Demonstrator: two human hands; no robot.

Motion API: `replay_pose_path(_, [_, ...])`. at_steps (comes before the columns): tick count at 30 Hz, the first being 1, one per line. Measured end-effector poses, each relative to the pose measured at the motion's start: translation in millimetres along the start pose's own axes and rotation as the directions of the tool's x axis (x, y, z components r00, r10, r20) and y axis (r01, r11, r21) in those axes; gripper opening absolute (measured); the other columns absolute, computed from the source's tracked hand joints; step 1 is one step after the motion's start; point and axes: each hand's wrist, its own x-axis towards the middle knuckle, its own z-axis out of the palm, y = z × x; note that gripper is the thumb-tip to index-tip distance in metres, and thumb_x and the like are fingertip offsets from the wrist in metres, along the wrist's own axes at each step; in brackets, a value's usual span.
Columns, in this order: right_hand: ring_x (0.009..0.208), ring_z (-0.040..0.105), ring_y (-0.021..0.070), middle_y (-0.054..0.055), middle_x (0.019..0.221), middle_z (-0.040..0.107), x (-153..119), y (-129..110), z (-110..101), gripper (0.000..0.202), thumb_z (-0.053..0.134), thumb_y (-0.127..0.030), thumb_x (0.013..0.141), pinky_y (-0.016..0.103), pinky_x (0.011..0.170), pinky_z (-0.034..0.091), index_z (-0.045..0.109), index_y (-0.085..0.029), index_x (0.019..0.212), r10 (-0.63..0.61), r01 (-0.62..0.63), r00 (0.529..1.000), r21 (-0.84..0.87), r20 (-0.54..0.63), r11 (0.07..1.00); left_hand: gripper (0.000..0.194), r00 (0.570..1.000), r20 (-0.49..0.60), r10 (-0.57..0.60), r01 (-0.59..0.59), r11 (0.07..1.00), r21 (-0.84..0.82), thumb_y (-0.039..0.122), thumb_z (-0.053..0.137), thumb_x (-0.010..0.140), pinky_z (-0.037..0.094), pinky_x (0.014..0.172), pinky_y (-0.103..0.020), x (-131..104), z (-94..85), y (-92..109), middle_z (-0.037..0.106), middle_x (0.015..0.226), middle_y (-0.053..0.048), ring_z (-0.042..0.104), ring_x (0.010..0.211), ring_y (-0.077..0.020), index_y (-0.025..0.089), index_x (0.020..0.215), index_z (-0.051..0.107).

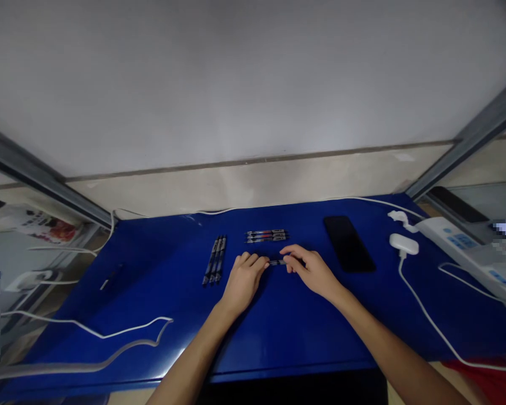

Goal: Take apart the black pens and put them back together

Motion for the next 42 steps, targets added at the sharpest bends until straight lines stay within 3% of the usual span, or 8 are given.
replay_pose_path(5, [0.098,0.063,0.0202,0.006,0.112,0.065,0.0,-0.6,0.2,0.026,0.064,-0.03,0.087,0.035,0.087,0.05,0.064,-0.027,0.113,-0.098,0.096,0.994,-0.039,-0.041,0.995,0.031,1.0,0.003,-0.013,0.013,1.0,-0.01,0.028,0.031,0.103,0.033,0.076,-0.034,0.0,-0.2,0.6,0.065,0.093,-0.003,0.05,0.083,-0.0188,0.023,0.109,0.062])
replay_pose_path(10, [0.083,0.064,0.0168,0.003,0.092,0.067,0.2,-0.7,1.2,0.034,0.049,-0.028,0.096,0.033,0.081,0.052,0.054,-0.03,0.13,-0.019,0.018,0.999,0.019,0.032,1.0,0.031,1.0,-0.01,-0.009,0.009,1.0,-0.018,0.027,0.033,0.103,0.034,0.075,-0.033,0.7,-2.2,1.2,0.066,0.093,-0.004,0.052,0.084,-0.0191,0.023,0.113,0.061])
replay_pose_path(14, [0.101,0.061,0.0183,0.004,0.115,0.063,0.0,-0.3,2.0,0.05,0.061,-0.025,0.09,0.036,0.094,0.048,0.048,-0.033,0.137,-0.091,0.091,0.996,-0.003,0.009,0.996,0.028,1.0,-0.026,0.01,-0.011,0.999,-0.053,0.025,0.034,0.102,0.035,0.079,-0.034,0.6,-2.7,2.2,0.067,0.101,-0.004,0.053,0.089,-0.019,0.022,0.113,0.06])
replay_pose_path(19, [0.075,0.064,0.0157,0.0,0.082,0.067,-0.3,-1.8,0.7,0.036,0.047,-0.03,0.098,0.032,0.078,0.052,0.053,-0.03,0.133,0.016,-0.017,0.998,0.016,0.061,1.0,0.027,0.999,-0.002,0.042,-0.042,0.999,-0.032,0.018,0.032,0.101,0.036,0.082,-0.035,0.0,1.1,1.2,0.065,0.103,-0.004,0.054,0.089,-0.0185,0.021,0.115,0.056])
replay_pose_path(24, [0.091,0.064,0.0176,0.003,0.107,0.067,-0.3,-1.5,2.1,0.036,0.062,-0.028,0.09,0.031,0.082,0.051,0.06,-0.032,0.125,-0.066,0.065,0.998,-0.029,-0.006,0.997,0.038,0.997,0.031,0.064,-0.066,0.996,0.06,0.007,0.033,0.096,0.039,0.08,-0.036,-1.5,3.6,-1.3,0.059,0.108,-0.007,0.051,0.09,-0.0212,0.021,0.127,0.049])
replay_pose_path(27, [0.081,0.065,0.0166,0.004,0.103,0.069,-0.3,-0.3,3.7,0.033,0.058,-0.033,0.092,0.029,0.072,0.053,0.061,-0.029,0.125,-0.037,0.037,0.999,-0.03,0.003,0.999,0.04,0.999,0.029,0.046,-0.048,0.996,0.074,0.005,0.033,0.094,0.04,0.08,-0.037,-2.1,2.3,0.0,0.057,0.109,-0.008,0.05,0.091,-0.0221,0.021,0.127,0.048])
replay_pose_path(34, [0.099,0.066,0.0192,0.003,0.107,0.07,0.0,-2.3,2.6,0.02,0.055,-0.025,0.094,0.033,0.091,0.05,0.069,-0.028,0.109,-0.096,0.095,0.995,-0.049,-0.01,0.994,0.025,0.999,-0.016,-0.05,0.05,0.997,0.056,0.031,0.034,0.101,0.038,0.079,-0.036,-1.2,0.5,5.0,0.06,0.099,-0.006,0.052,0.087,-0.0216,0.021,0.107,0.056])
replay_pose_path(42, [0.085,0.066,0.0193,0.004,0.099,0.07,0.9,-5.6,-3.6,0.02,0.053,-0.033,0.095,0.029,0.067,0.05,0.069,-0.027,0.104,-0.02,0.015,0.995,-0.051,-0.097,0.999,0.029,0.976,-0.123,-0.178,0.184,0.982,0.045,0.038,0.037,0.1,0.035,0.076,-0.035,0.9,-0.9,-0.5,0.06,0.08,-0.004,0.052,0.08,-0.0213,0.021,0.085,0.056])
